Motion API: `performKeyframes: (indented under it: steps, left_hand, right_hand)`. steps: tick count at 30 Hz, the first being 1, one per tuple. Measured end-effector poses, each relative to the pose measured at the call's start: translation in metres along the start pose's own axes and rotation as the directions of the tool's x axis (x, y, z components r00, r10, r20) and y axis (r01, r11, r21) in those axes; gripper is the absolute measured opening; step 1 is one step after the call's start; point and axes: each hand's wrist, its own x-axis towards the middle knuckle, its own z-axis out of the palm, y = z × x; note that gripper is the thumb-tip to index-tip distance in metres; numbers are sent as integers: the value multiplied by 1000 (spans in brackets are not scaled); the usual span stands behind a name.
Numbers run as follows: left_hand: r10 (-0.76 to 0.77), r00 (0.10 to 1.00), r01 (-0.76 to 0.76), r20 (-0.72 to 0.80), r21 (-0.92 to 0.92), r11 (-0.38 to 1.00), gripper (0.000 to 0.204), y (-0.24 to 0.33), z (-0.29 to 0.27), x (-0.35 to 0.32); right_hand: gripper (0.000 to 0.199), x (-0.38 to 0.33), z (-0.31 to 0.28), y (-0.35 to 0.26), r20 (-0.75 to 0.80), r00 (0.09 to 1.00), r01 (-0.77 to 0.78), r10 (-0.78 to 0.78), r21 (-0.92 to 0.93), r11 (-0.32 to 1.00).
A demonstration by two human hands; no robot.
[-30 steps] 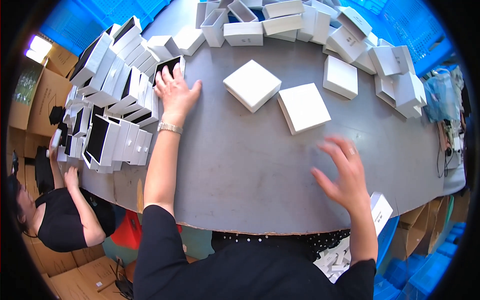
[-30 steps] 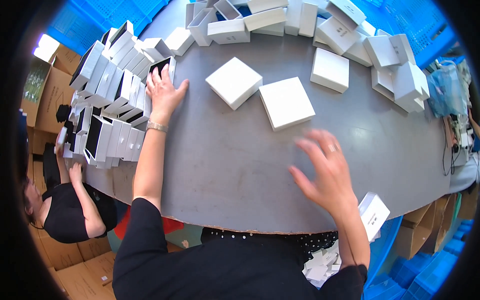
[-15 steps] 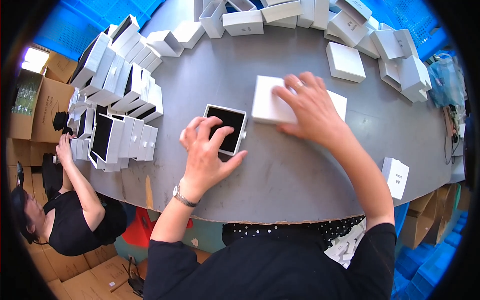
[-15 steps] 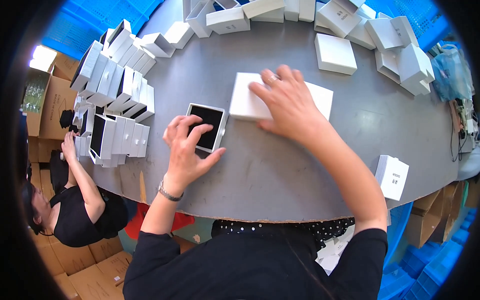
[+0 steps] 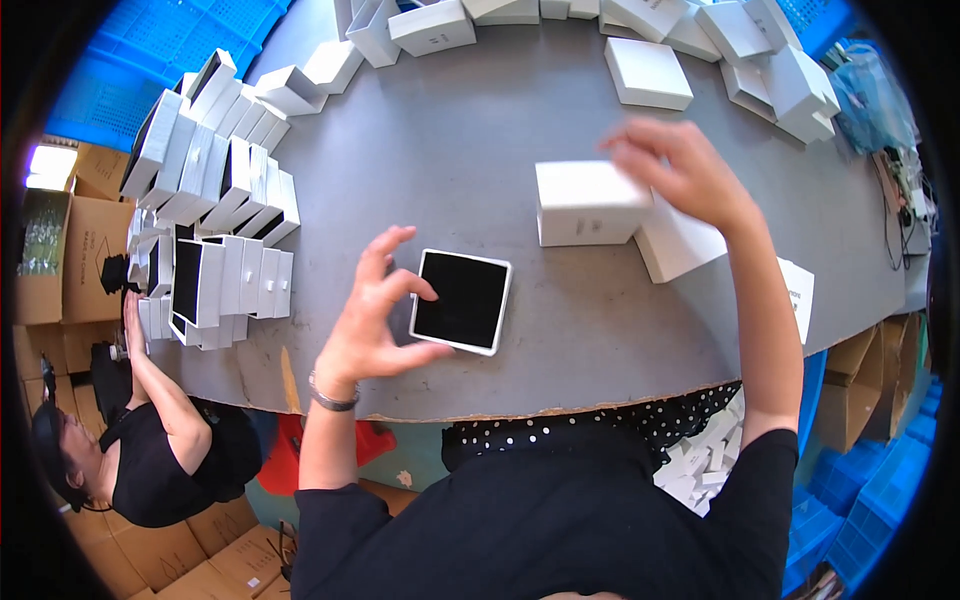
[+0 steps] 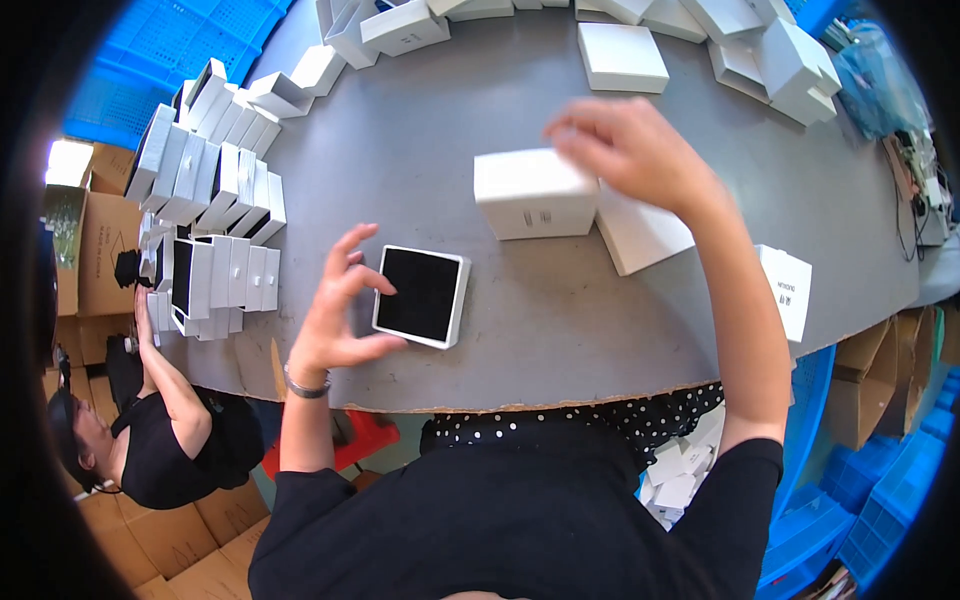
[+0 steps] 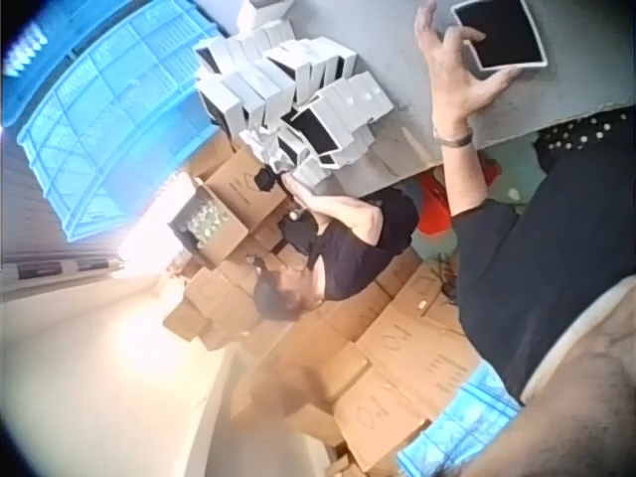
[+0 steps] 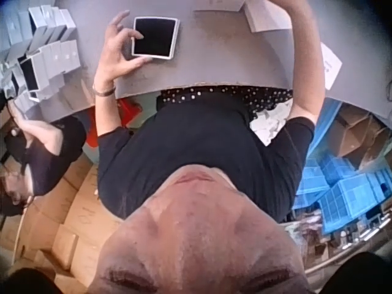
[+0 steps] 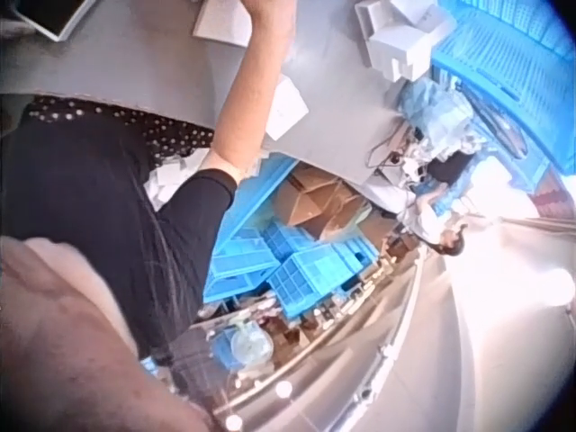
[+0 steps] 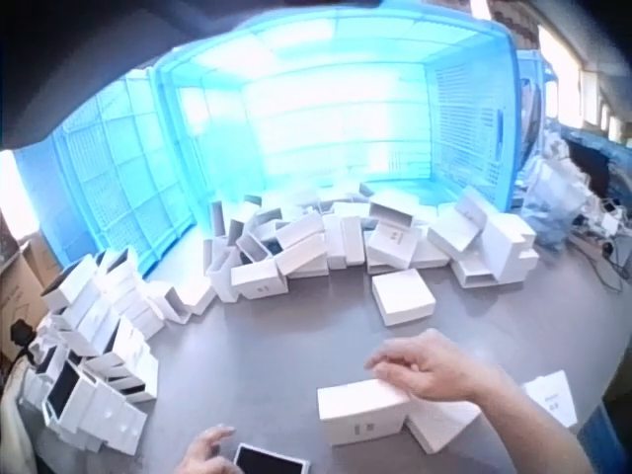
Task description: Assembling and organizing small white boxes with black inserts at a packaging workstation.
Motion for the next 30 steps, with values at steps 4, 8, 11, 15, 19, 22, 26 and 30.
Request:
performKeyframes:
  steps: [4,8,11,15,19,22,26,30]
  left_hand:
    - [27,1000,-26,-15,96,995,58,-5,35,-4]
    - [131,991,-132,18,156,979,53,-3,32,3]
    - [135,991,-133,4,223,966,50,-1,27,5]
    - [-29,944,96,-328,190,977,53,-30,9,-8]
    - [-39,955,80,-295,127,989,55,-30,14,0]
    - [27,966,-9,-256,71,997,57,-19,33,8]
    - [30,988,-21,-152,63,998,54,-9,33,4]
    - [21,998,-12,-53,171,985,59,-1,32,7]
  right_hand:
    - [56,21,36,0,-449,857,127,-254,-295,947]
    - [83,6,72,-24,-355,858,70,-371,-635,769]
    - [83,18,93,-41,-302,941,-53,-152,-574,817]
    - [81,23,86,-37,-175,976,50,-129,-397,916]
    - [83,7,111,-24,-139,886,412,-442,-200,889]
    - [85,5,120,-27,-177,879,414,-443,-178,893]
    - [85,-6,120,-25,-165,874,434,-456,-151,888]
    - [85,-10,124,-19,-179,873,451,-453,-58,891]
